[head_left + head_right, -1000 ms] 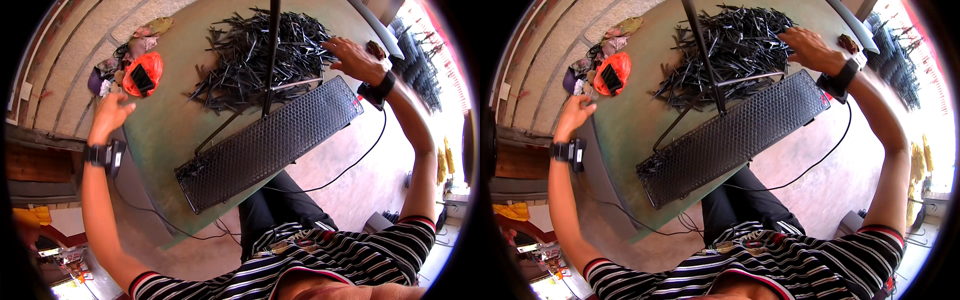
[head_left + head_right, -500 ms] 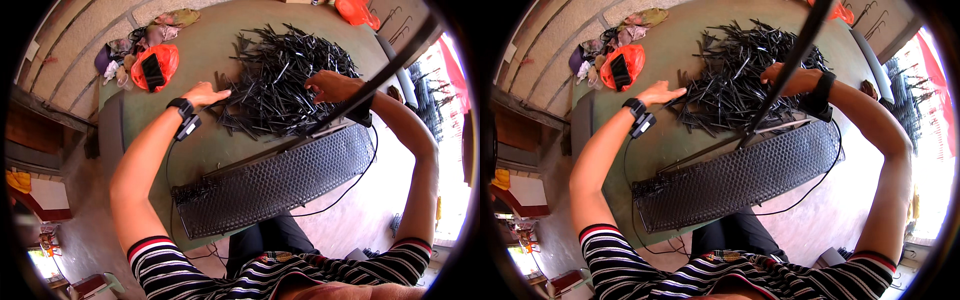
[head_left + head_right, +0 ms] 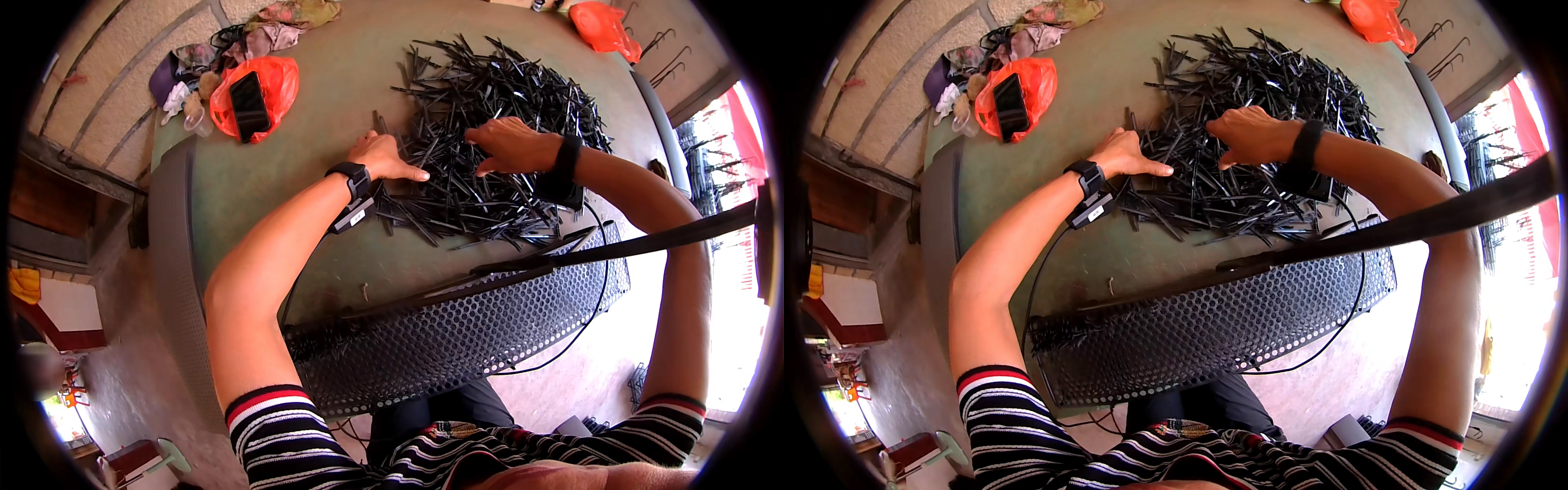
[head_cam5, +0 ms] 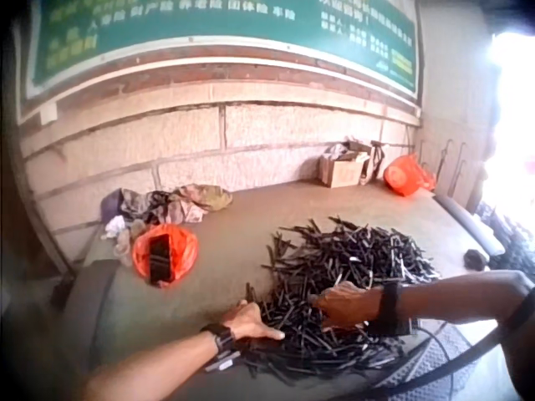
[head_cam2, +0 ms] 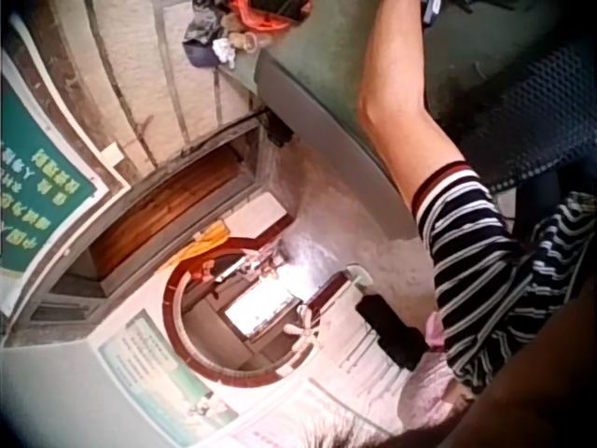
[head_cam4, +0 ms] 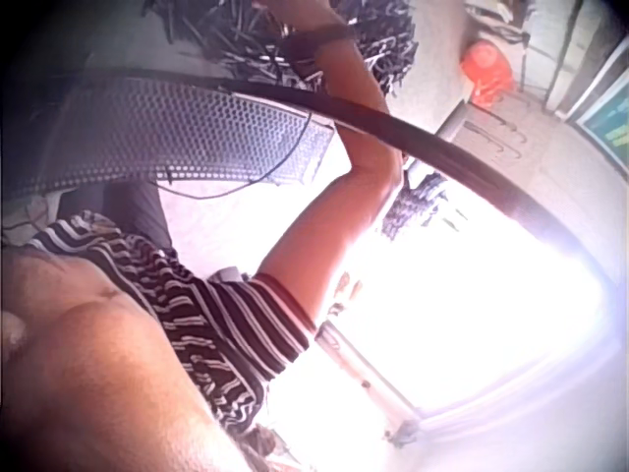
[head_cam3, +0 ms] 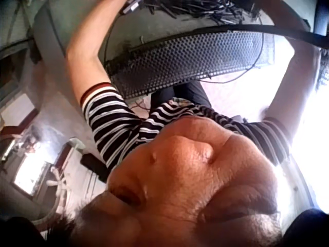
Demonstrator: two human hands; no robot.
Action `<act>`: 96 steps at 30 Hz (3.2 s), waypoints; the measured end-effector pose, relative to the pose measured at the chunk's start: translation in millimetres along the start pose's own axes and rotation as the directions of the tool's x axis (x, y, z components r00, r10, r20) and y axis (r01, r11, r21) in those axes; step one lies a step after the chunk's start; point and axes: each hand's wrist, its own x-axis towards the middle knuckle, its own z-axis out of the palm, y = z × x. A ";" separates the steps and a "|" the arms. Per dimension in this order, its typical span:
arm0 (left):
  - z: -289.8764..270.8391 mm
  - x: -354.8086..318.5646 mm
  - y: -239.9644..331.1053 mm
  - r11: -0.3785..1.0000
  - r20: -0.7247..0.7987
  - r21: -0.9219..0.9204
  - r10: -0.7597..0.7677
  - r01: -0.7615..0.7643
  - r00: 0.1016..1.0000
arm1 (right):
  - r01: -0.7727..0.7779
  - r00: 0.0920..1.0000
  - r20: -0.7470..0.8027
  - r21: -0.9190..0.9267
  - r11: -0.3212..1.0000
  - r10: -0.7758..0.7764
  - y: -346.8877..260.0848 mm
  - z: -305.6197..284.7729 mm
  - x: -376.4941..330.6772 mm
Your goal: The person inserts black bristle bundles into a perforated metal base. They pick up bundles from a pile on the table and push them into the holes of the base one by one. The person occasionally gathers more bristles from the pile to continue the assembly process.
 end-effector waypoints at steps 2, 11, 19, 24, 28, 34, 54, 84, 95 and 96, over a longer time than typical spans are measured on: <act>1.3 8.3 -1.9 1.000 -0.020 -0.022 0.007 -0.007 1.000 | 0.022 0.999 -0.043 -0.026 0.999 -0.023 1.7 8.3 9.7; -5.2 9.7 -10.0 0.971 0.019 -0.221 0.100 -0.093 0.995 | 0.227 0.962 0.183 -0.141 0.964 -0.200 5.6 2.7 26.0; -1.7 10.3 -23.0 0.959 0.036 -0.219 0.189 -0.177 0.981 | 0.329 0.944 0.067 -0.097 0.939 -0.324 13.6 23.6 33.7; -7.3 -15.2 -35.5 0.958 0.056 -0.187 0.232 -0.218 0.971 | 0.361 0.932 0.063 -0.093 0.928 -0.357 5.2 24.1 47.2; 2.8 -24.7 -54.0 0.962 0.052 -0.138 0.244 -0.235 0.968 | 0.331 0.942 -0.042 -0.032 0.943 -0.332 -6.9 27.6 47.1; 13.3 -21.3 -50.7 0.981 0.066 -0.024 0.193 -0.191 0.979 | 0.441 0.877 -0.082 -0.256 0.861 -0.474 -17.8 20.0 25.4; 17.2 -30.2 -30.6 0.996 0.051 -0.081 0.025 -0.021 0.998 | 0.403 0.909 -0.052 -0.138 0.905 -0.413 -67.5 54.1 26.9; 11.9 -78.6 -53.6 0.971 0.007 0.171 0.168 -0.166 0.986 | 0.025 0.999 0.043 0.122 0.992 -0.030 -81.3 70.0 35.7; 12.7 -67.8 -66.7 0.974 -0.049 0.096 0.210 -0.205 0.976 | -0.036 0.991 0.130 0.060 0.998 0.027 -90.2 56.1 34.9; 13.8 -67.2 -67.5 0.972 -0.065 0.094 0.221 -0.215 0.973 | 0.001 0.998 0.065 0.053 0.999 -0.004 -89.1 60.7 34.1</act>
